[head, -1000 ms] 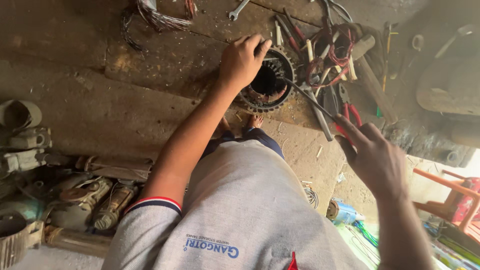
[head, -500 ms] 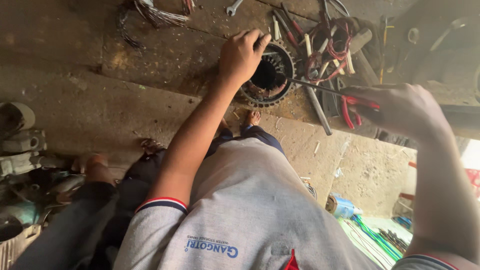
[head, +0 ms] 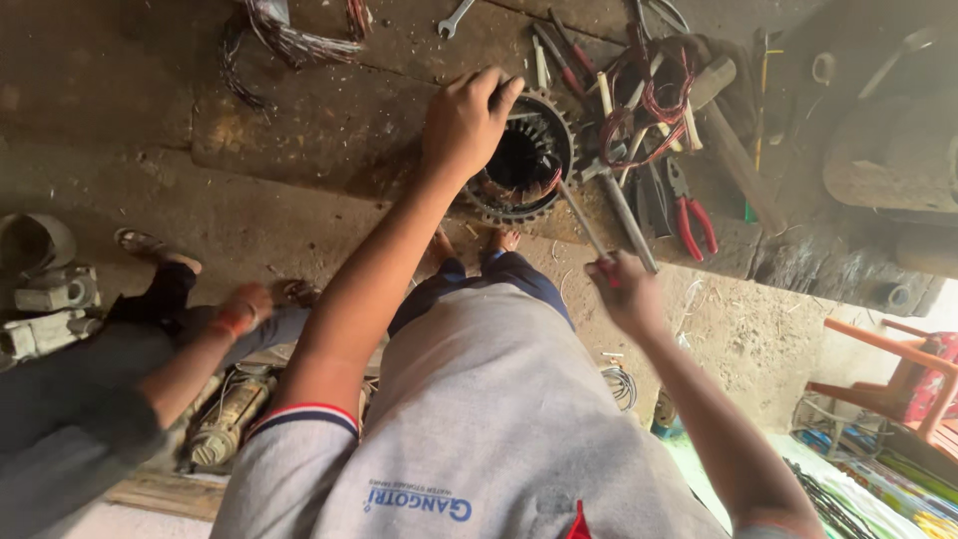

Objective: The person uses pliers and a hammer to remove copper windings from a cylindrical motor stator. They repeatedly pull, cut, and tap the windings to extract them from the slots, placing the removed copper on the workbench.

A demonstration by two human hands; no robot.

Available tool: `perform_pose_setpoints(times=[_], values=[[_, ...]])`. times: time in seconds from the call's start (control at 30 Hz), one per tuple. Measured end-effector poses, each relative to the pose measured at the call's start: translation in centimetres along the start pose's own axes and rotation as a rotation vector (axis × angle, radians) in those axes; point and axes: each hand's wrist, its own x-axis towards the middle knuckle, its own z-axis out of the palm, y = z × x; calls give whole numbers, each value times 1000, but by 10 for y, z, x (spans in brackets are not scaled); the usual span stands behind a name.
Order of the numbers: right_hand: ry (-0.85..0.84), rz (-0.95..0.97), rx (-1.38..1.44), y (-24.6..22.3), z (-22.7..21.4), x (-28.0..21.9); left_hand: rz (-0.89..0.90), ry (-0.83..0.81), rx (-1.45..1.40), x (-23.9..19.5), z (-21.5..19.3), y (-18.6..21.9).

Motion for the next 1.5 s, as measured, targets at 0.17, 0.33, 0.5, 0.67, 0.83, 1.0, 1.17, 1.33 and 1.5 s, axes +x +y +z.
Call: perform_pose_setpoints(times=[0.17, 0.33, 0.5, 0.67, 0.83, 1.0, 1.17, 1.33, 1.5], values=[[644, -446, -4, -4, 68, 58, -45, -14, -18, 0, 4, -6], [712, -465, 9, 3, 77, 74, -135, -150, -7, 6, 4, -3], [401, -325, 102, 39, 92, 68, 51, 3, 80, -1, -26, 20], [604, -75, 151, 128, 90, 19, 86, -113, 311, -30, -30, 72], [640, 52, -33, 200, 43, 7, 125, 29, 644, -46, -1, 108], [744, 61, -391, 196, 1, 56, -143, -218, 565, -37, 23, 109], [582, -153, -300, 172, 7, 83, -138, -177, 538, -46, 31, 89], [555, -242, -389, 172, 22, 76, -16, -112, 525, -44, 35, 77], [325, -161, -53, 183, -6, 81, -155, -277, 372, -31, 31, 74]])
